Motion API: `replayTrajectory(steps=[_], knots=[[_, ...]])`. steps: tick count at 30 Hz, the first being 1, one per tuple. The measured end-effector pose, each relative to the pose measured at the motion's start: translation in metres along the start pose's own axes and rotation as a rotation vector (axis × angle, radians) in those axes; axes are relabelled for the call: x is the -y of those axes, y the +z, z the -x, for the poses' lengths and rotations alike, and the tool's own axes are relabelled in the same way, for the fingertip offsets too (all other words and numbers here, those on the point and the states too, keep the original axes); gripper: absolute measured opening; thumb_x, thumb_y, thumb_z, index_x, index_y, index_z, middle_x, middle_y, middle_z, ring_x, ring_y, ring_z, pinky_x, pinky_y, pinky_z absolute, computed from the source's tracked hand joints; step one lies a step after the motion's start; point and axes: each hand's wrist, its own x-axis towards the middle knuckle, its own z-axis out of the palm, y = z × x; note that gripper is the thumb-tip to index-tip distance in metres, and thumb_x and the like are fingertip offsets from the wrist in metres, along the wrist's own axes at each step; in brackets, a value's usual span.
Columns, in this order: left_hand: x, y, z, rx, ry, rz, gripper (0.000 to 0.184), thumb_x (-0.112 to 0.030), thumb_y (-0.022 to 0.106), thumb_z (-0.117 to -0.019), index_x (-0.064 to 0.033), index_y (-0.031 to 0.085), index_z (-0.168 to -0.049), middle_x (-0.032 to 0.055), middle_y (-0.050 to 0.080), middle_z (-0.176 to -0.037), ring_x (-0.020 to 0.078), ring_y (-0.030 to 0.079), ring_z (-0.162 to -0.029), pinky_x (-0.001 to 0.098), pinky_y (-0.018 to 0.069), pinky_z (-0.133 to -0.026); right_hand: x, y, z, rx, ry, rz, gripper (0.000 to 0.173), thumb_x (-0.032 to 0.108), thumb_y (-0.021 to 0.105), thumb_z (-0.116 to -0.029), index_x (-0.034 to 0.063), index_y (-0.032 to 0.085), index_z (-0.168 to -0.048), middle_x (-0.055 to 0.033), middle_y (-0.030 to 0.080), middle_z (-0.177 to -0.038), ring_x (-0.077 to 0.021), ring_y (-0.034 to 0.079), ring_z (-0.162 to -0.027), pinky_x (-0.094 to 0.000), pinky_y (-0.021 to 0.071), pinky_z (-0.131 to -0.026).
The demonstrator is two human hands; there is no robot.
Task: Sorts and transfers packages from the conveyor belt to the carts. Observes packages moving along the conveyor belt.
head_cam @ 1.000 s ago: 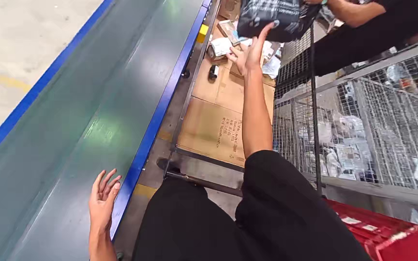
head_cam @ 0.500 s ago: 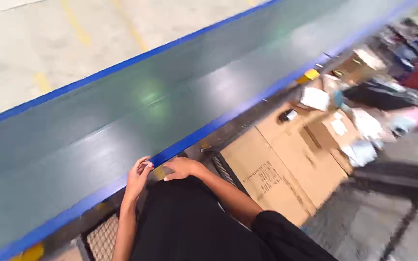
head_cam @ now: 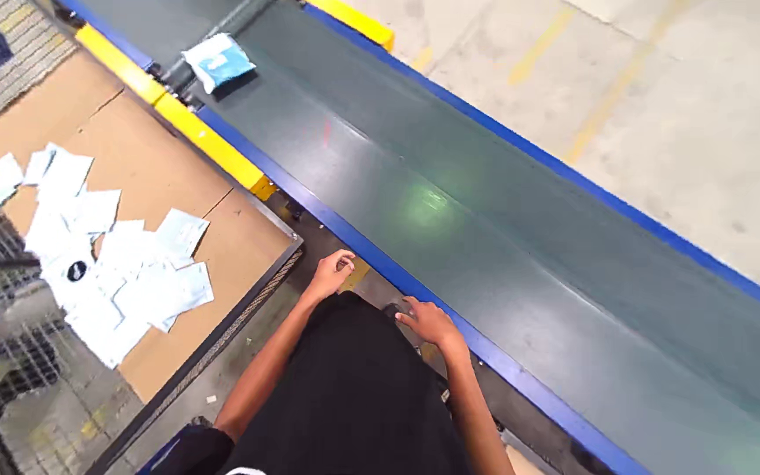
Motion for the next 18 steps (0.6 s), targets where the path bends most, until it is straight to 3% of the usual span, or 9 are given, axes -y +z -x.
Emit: replayTrajectory(steps=[3, 8, 11, 13, 15, 18], knots=[[0.012, -0.024, 0.002, -0.226, -0.150, -0.006, 0.038, -0.015, 0.061, -0.0995, -0.0015, 0.059, -0.135, 0.0156, 0.072, -0.112, 0.0246, 0.073, -0.093, 0.0443, 0.0615, -0.086, 0.020, -0.013, -0.015, -0.003, -0.071, -0.006, 0.061, 0.056, 0.059, -0.0983, 0.0195, 0.054, -0.147, -0.0147, 0.072, -0.115, -0.0368, 0.068, -0.108, -0.0646, 0.0510, -0.093], [0.022, -0.076, -0.028, -0.542, -0.242, 0.100, 0.053, -0.022, 0.065, -0.0990, 0.0013, 0.048, -0.143, 0.0182, 0.070, -0.116, 0.0280, 0.073, -0.088, 0.0473, 0.0623, -0.079, 0.048, -0.014, -0.024, -0.085, -0.119, -0.011, 0.064, 0.055, 0.060, -0.0980, 0.0172, 0.051, -0.149, -0.0127, 0.071, -0.121, -0.0340, 0.067, -0.112, -0.0627, 0.0516, -0.095], [-0.001, -0.133, -0.060, -0.651, -0.177, -0.141, 0.063, -0.025, 0.064, -0.0995, 0.0025, 0.039, -0.150, 0.0209, 0.063, -0.133, 0.0304, 0.068, -0.110, 0.0483, 0.0569, -0.096, 0.052, -0.002, -0.023, -0.138, -0.101, -0.071, 0.069, 0.056, 0.063, -0.0950, 0.0154, 0.050, -0.150, -0.0130, 0.069, -0.125, -0.0337, 0.067, -0.114, -0.0621, 0.0518, -0.096], [-0.014, -0.171, -0.089, -0.718, -0.053, -0.389, 0.067, -0.025, 0.064, -0.0985, 0.0013, 0.038, -0.154, 0.0252, 0.050, -0.148, 0.0381, 0.053, -0.134, 0.0534, 0.0450, -0.112, 0.050, 0.010, -0.019, -0.166, -0.079, -0.101, 0.071, 0.054, 0.067, -0.0937, 0.0129, 0.051, -0.149, -0.0151, 0.069, -0.125, -0.0344, 0.067, -0.115, -0.0618, 0.0517, -0.097], [-0.023, -0.210, -0.125, -0.757, 0.055, -0.576, 0.065, -0.019, 0.065, -0.0961, -0.0029, 0.040, -0.154, 0.0248, 0.044, -0.154, 0.0426, 0.046, -0.140, 0.0579, 0.0422, -0.112, 0.048, 0.023, -0.012, -0.195, -0.045, -0.110, 0.070, 0.053, 0.067, -0.0938, 0.0115, 0.052, -0.149, -0.0160, 0.069, -0.125, -0.0343, 0.067, -0.113, -0.0607, 0.0520, -0.098], [-0.034, -0.264, -0.179, -0.682, 0.188, -0.818, 0.058, -0.007, 0.059, -0.0957, -0.0091, 0.047, -0.153, 0.0247, 0.043, -0.156, 0.0456, 0.040, -0.144, 0.0635, 0.0360, -0.114, 0.047, 0.041, 0.000, -0.214, 0.016, -0.165, 0.072, 0.057, 0.064, -0.0941, 0.0119, 0.052, -0.149, -0.0144, 0.071, -0.123, -0.0329, 0.069, -0.112, -0.0603, 0.0530, -0.097]])
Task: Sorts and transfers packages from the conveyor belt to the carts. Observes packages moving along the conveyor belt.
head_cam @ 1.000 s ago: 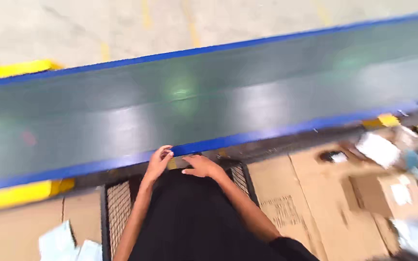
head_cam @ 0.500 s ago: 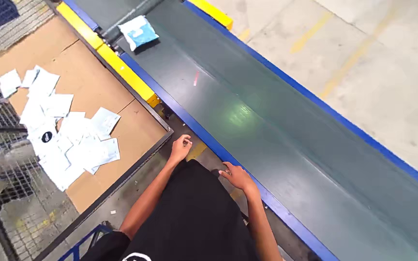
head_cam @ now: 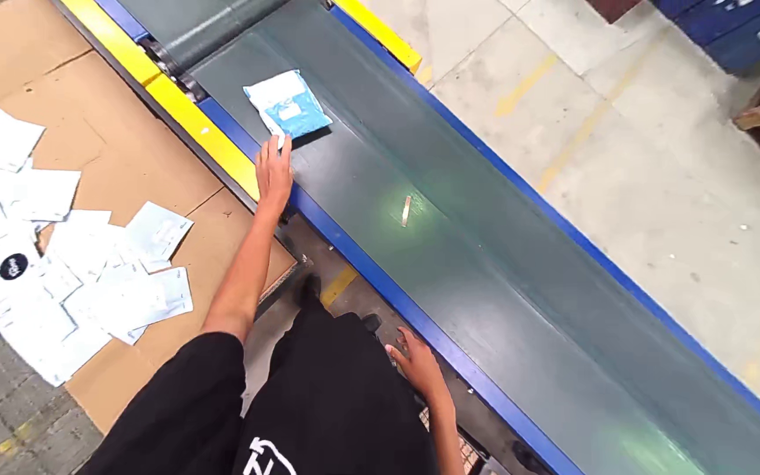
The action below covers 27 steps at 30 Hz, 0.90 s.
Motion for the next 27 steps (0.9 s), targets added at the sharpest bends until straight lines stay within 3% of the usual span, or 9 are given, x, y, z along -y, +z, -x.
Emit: replayTrajectory(steps=[4, 5, 8, 12, 15, 20, 23, 25, 27], knots=[[0.016, 0.026, -0.065, 0.197, 0.274, -0.149, 0.083, -0.005, 0.081, -0.0767, -0.0158, 0.048, -0.152, 0.0190, 0.033, -0.164, 0.0488, 0.021, -0.153, 0.0776, 0.0188, -0.115, -0.004, 0.012, 0.021, -0.076, 0.054, -0.112, 0.071, 0.055, 0.065, -0.0941, 0.0111, 0.052, -0.149, -0.0133, 0.072, -0.121, -0.0308, 0.070, -0.109, -0.0584, 0.0543, -0.096], [0.014, 0.037, -0.071, 0.218, 0.340, -0.153, 0.077, -0.003, 0.078, -0.0795, -0.0163, 0.051, -0.150, 0.0176, 0.037, -0.162, 0.0481, 0.024, -0.152, 0.0779, 0.0189, -0.115, -0.005, 0.016, 0.024, -0.107, 0.063, -0.129, 0.070, 0.053, 0.066, -0.0946, 0.0100, 0.052, -0.148, -0.0136, 0.072, -0.120, -0.0310, 0.070, -0.108, -0.0585, 0.0545, -0.096], [-0.003, 0.067, -0.065, 0.188, 0.391, -0.050, 0.055, 0.005, 0.053, -0.0957, -0.0158, 0.056, -0.146, 0.0149, 0.050, -0.154, 0.0418, 0.038, -0.147, 0.0692, 0.0293, -0.115, -0.002, 0.025, 0.025, -0.207, 0.062, -0.191, 0.066, 0.049, 0.064, -0.0968, 0.0064, 0.054, -0.146, -0.0131, 0.073, -0.118, -0.0300, 0.072, -0.105, -0.0574, 0.0559, -0.094], [-0.051, 0.079, -0.014, 0.163, 0.299, 0.119, 0.049, 0.002, 0.046, -0.1007, -0.0159, 0.060, -0.144, 0.0114, 0.053, -0.153, 0.0366, 0.045, -0.144, 0.0566, 0.0380, -0.117, 0.013, 0.024, 0.008, -0.292, -0.061, -0.346, 0.063, 0.044, 0.061, -0.0984, 0.0035, 0.053, -0.145, -0.0099, 0.074, -0.118, -0.0206, 0.073, -0.104, -0.0450, 0.0602, -0.093], [-0.085, 0.076, 0.046, 0.192, 0.324, 0.262, 0.046, 0.002, 0.044, -0.1008, -0.0159, 0.068, -0.135, 0.0066, 0.062, -0.145, 0.0305, 0.054, -0.138, 0.0493, 0.0440, -0.115, 0.023, 0.010, -0.012, -0.309, -0.175, -0.523, 0.068, 0.037, 0.058, -0.0998, 0.0009, 0.038, -0.154, -0.0126, 0.068, -0.130, -0.0197, 0.071, -0.109, -0.0408, 0.0599, -0.093], [-0.134, 0.050, 0.172, 0.320, 0.482, 0.550, 0.038, 0.003, 0.049, -0.1004, -0.0110, 0.073, -0.127, 0.0072, 0.068, -0.136, 0.0240, 0.061, -0.132, 0.0453, 0.0491, -0.113, 0.035, -0.027, -0.050, -0.212, -0.131, -1.125, 0.063, 0.036, 0.040, -0.1081, 0.0104, 0.017, -0.161, -0.0162, 0.057, -0.146, -0.0328, 0.067, -0.120, -0.0505, 0.0611, -0.092], [-0.151, 0.051, 0.234, 0.370, 0.630, 0.666, 0.035, 0.006, 0.053, -0.0973, -0.0093, 0.076, -0.119, 0.0067, 0.070, -0.133, 0.0278, 0.058, -0.134, 0.0473, 0.0453, -0.115, 0.040, -0.044, -0.063, -0.177, -0.005, -1.375, 0.059, 0.045, 0.040, -0.1091, 0.0145, 0.029, -0.159, -0.0194, 0.057, -0.141, -0.0353, 0.065, -0.117, -0.0555, 0.0598, -0.088], [-0.158, 0.052, 0.259, 0.387, 0.725, 0.631, 0.037, 0.007, 0.052, -0.0969, -0.0110, 0.076, -0.120, 0.0056, 0.069, -0.134, 0.0280, 0.058, -0.134, 0.0464, 0.0438, -0.116, 0.033, -0.054, -0.065, -0.140, 0.002, -1.295, 0.053, 0.040, 0.045, -0.1085, 0.0106, 0.042, -0.152, -0.0168, 0.067, -0.126, -0.0265, 0.070, -0.107, -0.0469, 0.0623, -0.085], [-0.163, 0.044, 0.265, 0.389, 0.780, 0.543, 0.036, 0.006, 0.053, -0.0974, -0.0131, 0.076, -0.118, 0.0039, 0.070, -0.132, 0.0271, 0.057, -0.134, 0.0460, 0.0421, -0.116, 0.019, -0.059, -0.066, -0.016, -0.075, -1.260, 0.049, 0.030, 0.051, -0.1066, 0.0060, 0.045, -0.148, -0.0161, 0.070, -0.120, -0.0236, 0.072, -0.103, -0.0427, 0.0625, -0.087]])
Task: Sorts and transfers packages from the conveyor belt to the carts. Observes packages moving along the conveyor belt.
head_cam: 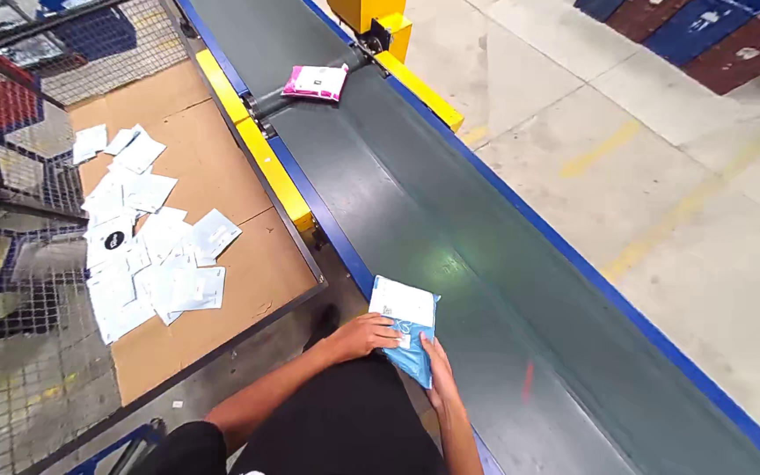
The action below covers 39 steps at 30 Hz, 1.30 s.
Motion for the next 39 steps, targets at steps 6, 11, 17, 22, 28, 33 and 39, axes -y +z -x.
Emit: replayTrajectory(steps=[6, 11, 17, 22, 28, 33, 39], knots=[[-0.009, 0.001, -0.005, -0.028, -0.188, -0.105, 0.035, 0.006, 0.059, -0.0918, -0.0148, 0.077, -0.113, 0.0040, 0.070, -0.131, 0.0280, 0.055, -0.136, 0.0503, 0.0392, -0.118, -0.016, -0.017, -0.011, 0.035, -0.033, -0.073, 0.060, 0.010, 0.066, -0.0981, 0.0045, 0.038, -0.151, -0.0190, 0.067, -0.126, -0.0274, 0.070, -0.108, -0.0445, 0.0619, -0.091], [0.004, -0.004, -0.017, -0.088, -0.436, -0.034, 0.050, 0.002, 0.060, -0.0897, -0.0115, 0.064, -0.138, 0.0101, 0.057, -0.149, 0.0273, 0.047, -0.144, 0.0471, 0.0378, -0.121, -0.004, -0.024, -0.022, -0.083, -0.085, -0.062, 0.066, 0.008, 0.071, -0.0945, 0.0044, 0.037, -0.151, -0.0172, 0.065, -0.129, -0.0243, 0.070, -0.109, -0.0415, 0.0619, -0.091], [0.096, -0.113, -0.074, -0.127, -0.671, -0.359, 0.053, -0.019, 0.064, -0.0986, -0.0085, 0.051, -0.149, 0.0138, 0.050, -0.154, 0.0300, 0.045, -0.145, 0.0489, 0.0373, -0.121, 0.011, -0.045, -0.035, -0.227, -0.097, -0.087, 0.065, 0.008, 0.069, -0.0949, 0.0054, 0.038, -0.152, -0.0153, 0.064, -0.131, -0.0206, 0.069, -0.110, -0.0376, 0.0609, -0.092], [0.207, -0.219, -0.148, -0.181, -0.768, -0.567, 0.076, -0.019, 0.074, -0.0893, -0.0032, 0.040, -0.155, 0.0304, 0.033, -0.160, 0.0520, 0.029, -0.148, 0.0697, 0.0271, -0.118, 0.022, -0.050, -0.028, -0.375, -0.147, -0.100, 0.064, 0.011, 0.068, -0.0965, 0.0023, 0.035, -0.151, -0.0148, 0.063, -0.131, -0.0197, 0.068, -0.113, -0.0379, 0.0601, -0.095], [0.320, -0.260, -0.203, 0.098, -0.659, -0.588, 0.093, -0.013, 0.085, -0.0763, -0.0094, 0.039, -0.157, 0.0275, 0.030, -0.162, 0.0640, 0.025, -0.143, 0.0863, 0.0280, -0.101, 0.020, -0.039, -0.027, -0.525, -0.194, -0.125, 0.065, 0.013, 0.066, -0.0981, -0.0012, 0.033, -0.152, -0.0156, 0.063, -0.131, -0.0195, 0.067, -0.115, -0.0369, 0.0592, -0.097], [0.296, -0.216, -0.221, 0.058, -0.577, -0.581, 0.074, -0.013, 0.080, -0.0821, -0.0074, 0.049, -0.149, 0.0288, 0.046, -0.151, 0.0570, 0.038, -0.140, 0.0740, 0.0365, -0.107, 0.009, -0.037, -0.024, -0.574, -0.195, -0.285, 0.054, 0.015, 0.063, -0.1010, -0.0010, 0.040, -0.146, -0.0153, 0.068, -0.123, -0.0225, 0.070, -0.108, -0.0402, 0.0612, -0.093], [0.163, -0.128, -0.226, 0.291, -0.151, -0.336, 0.057, -0.022, 0.071, -0.0909, 0.0002, 0.057, -0.142, 0.0294, 0.059, -0.138, 0.0461, 0.056, -0.130, 0.0649, 0.0419, -0.109, 0.013, -0.031, -0.010, -0.615, -0.313, -0.477, 0.071, 0.008, 0.068, -0.0941, 0.0000, 0.030, -0.154, -0.0184, 0.062, -0.132, -0.0233, 0.066, -0.114, -0.0428, 0.0579, -0.097]])
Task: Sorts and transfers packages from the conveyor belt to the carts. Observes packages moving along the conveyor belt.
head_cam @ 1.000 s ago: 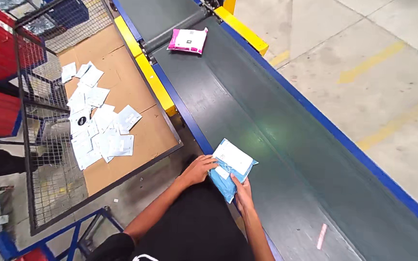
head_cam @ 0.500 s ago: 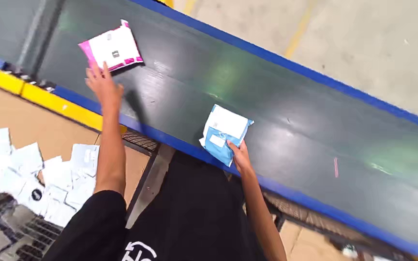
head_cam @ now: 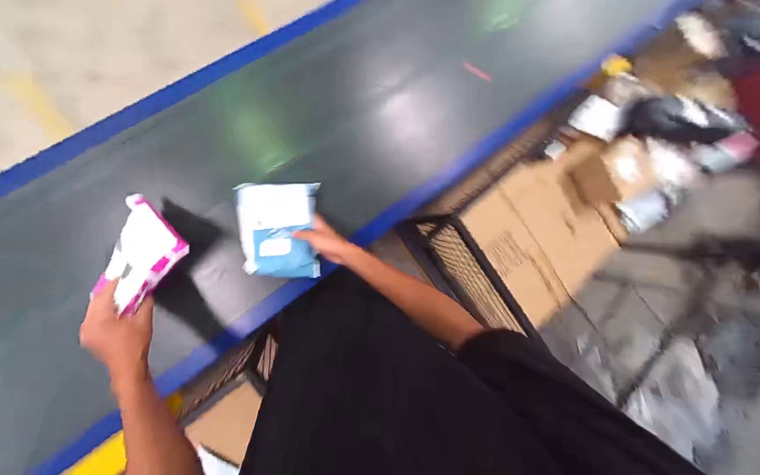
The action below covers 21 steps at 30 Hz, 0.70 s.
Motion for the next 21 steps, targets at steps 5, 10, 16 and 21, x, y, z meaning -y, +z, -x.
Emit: replayTrajectory(steps=[5, 10, 16, 21], knots=[[-0.198, 0.097, 0.041, 0.171, 0.359, 0.230, 0.063, -0.013, 0.073, -0.0835, 0.0055, 0.054, -0.141, 0.0307, 0.056, -0.141, 0.0472, 0.052, -0.134, 0.0614, 0.0385, -0.114, 0.022, -0.040, 0.045, 0.055, -0.016, -0.212, 0.080, -0.003, 0.058, -0.0959, 0.0019, 0.013, -0.162, -0.0234, 0.042, -0.155, -0.0244, 0.051, -0.135, -0.0419, 0.0459, -0.111], [-0.357, 0.145, 0.050, 0.316, 0.617, 0.127, 0.067, -0.006, 0.080, -0.0775, -0.0013, 0.058, -0.140, 0.0272, 0.056, -0.142, 0.0529, 0.050, -0.131, 0.0693, 0.0420, -0.104, 0.011, -0.167, 0.112, 0.026, -0.082, -0.513, 0.050, 0.004, 0.056, -0.0972, 0.0065, 0.038, -0.145, -0.0034, 0.064, -0.115, -0.0079, 0.064, -0.100, -0.0323, 0.0555, -0.090], [-0.527, 0.198, 0.053, 0.485, 1.252, 0.083, 0.067, -0.020, 0.068, -0.0859, -0.0136, 0.053, -0.151, 0.0192, 0.044, -0.158, 0.0532, 0.036, -0.144, 0.0689, 0.0364, -0.112, 0.010, -0.295, 0.164, -0.496, -0.208, -0.916, 0.036, 0.038, 0.043, -0.1045, 0.0100, 0.057, -0.122, -0.0049, 0.071, -0.097, -0.0158, 0.070, -0.089, -0.0377, 0.0601, -0.078], [-0.641, 0.208, 0.100, 0.428, 1.264, 0.313, 0.061, -0.027, 0.058, -0.0970, -0.0043, 0.047, -0.152, 0.0178, 0.040, -0.161, 0.0386, 0.035, -0.150, 0.0550, 0.0329, -0.122, 0.167, -0.558, 0.229, -0.862, -0.894, -0.807, 0.066, 0.066, 0.019, -0.1031, 0.0194, 0.050, -0.139, -0.0038, 0.067, -0.120, -0.0170, 0.066, -0.106, -0.0413, 0.0587, -0.085]])
